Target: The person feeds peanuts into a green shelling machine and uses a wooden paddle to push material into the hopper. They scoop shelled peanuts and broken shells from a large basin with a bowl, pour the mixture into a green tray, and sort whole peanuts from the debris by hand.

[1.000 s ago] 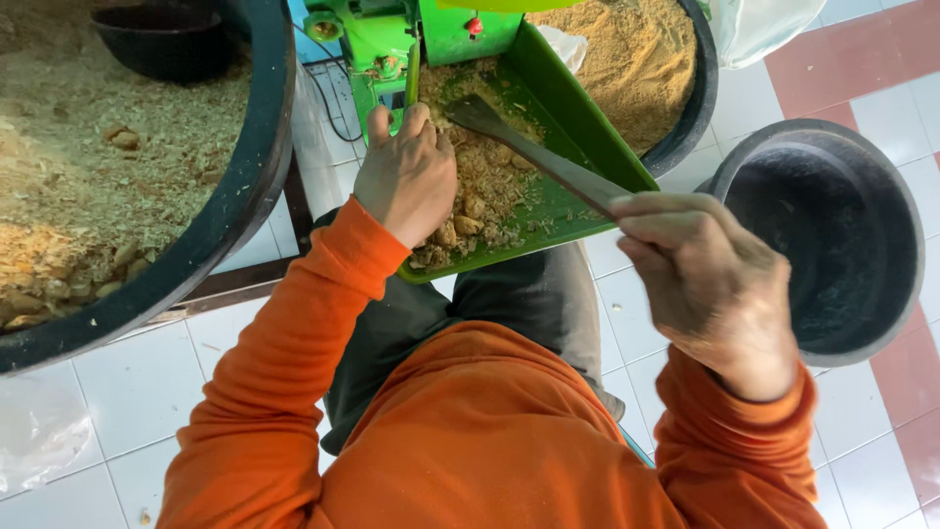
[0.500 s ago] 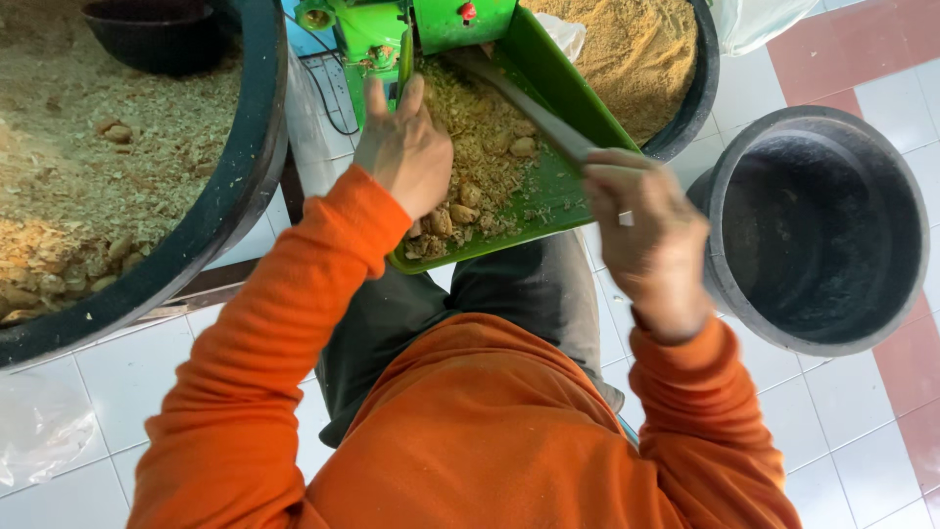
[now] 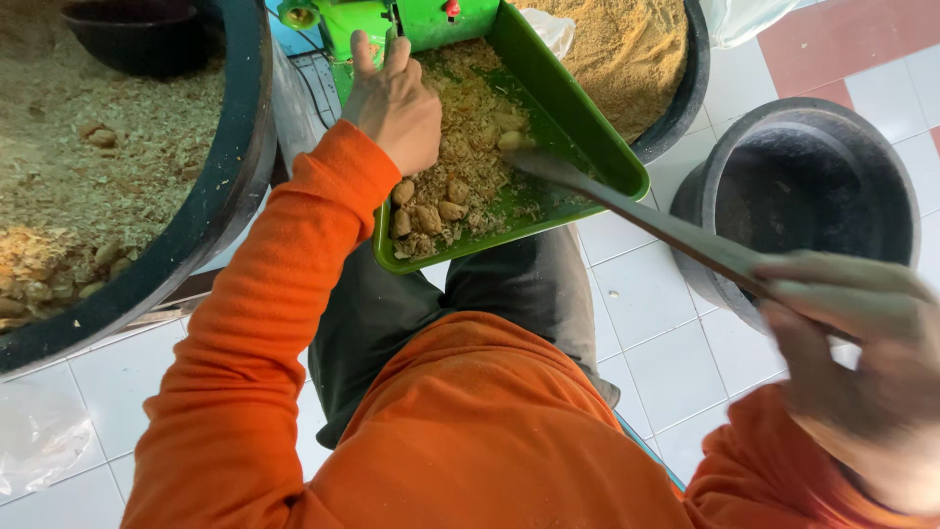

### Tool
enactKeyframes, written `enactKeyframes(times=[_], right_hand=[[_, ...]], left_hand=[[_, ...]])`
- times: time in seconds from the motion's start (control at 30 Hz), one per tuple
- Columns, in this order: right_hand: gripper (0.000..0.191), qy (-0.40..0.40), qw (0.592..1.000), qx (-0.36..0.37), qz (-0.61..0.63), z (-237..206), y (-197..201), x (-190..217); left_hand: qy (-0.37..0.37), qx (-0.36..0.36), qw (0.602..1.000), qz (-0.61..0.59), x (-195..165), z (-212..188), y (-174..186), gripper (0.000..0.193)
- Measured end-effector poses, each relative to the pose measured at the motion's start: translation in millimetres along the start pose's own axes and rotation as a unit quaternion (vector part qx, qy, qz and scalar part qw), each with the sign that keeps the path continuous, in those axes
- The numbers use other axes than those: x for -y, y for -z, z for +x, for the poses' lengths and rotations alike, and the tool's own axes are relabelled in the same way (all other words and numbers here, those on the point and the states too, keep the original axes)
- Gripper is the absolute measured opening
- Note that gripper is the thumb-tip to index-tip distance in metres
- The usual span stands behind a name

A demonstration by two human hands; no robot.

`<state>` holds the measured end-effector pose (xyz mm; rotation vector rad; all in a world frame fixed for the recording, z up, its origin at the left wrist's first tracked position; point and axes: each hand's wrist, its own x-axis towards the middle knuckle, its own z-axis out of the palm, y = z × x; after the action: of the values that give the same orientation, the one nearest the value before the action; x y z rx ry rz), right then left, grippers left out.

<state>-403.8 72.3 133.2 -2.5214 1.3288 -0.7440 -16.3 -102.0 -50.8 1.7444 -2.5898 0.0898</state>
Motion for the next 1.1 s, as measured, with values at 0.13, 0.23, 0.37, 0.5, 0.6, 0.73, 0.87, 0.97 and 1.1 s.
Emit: enactKeyframes(times=[0.13,0.23,0.37,0.5,0.6,0.73,0.87,0.97,1.1], right_hand=[[0.016,0.018,0.997,-0.056,-0.043,43,-47,21],[0.016,0.084,0.993,-0.081,0.004,78,-76,16],[0.019,0.084,0.987,-0.135,0.029,98,-109,10],[0.019,0.073,0.989,-0.128,0.015,85,-99,12],[0.019,0.06,0.988,-0.142,-0.019,74,-79,13],[0.018,0.063,0.991,-0.114,0.007,80,-98,0],[0.017,0.106,0.987,-0.097,0.067,109,-151,-5],[0.017,0.11,0.985,-0.113,0.067,110,-149,-10],[0.021,0.066,0.985,-0.158,-0.033,76,-95,-6]], left_hand=[[-0.003,-0.015,0.999,0.048,-2,-2,7,0.009],[0.005,-0.029,0.999,-0.019,-2,-2,5,0.006],[0.015,-0.025,0.999,-0.045,0,-3,-1,0.008],[0.008,-0.1,0.993,-0.069,-2,-11,-9,0.011],[0.01,-0.132,0.987,-0.092,2,-8,-9,0.012],[0.013,-0.146,0.983,-0.106,-1,-10,-8,0.011],[0.027,-0.14,0.987,-0.079,-3,-11,-4,0.01],[0.037,-0.068,0.995,-0.058,-2,-1,-3,0.008],[0.036,-0.058,0.997,-0.021,-1,27,-1,0.007]])
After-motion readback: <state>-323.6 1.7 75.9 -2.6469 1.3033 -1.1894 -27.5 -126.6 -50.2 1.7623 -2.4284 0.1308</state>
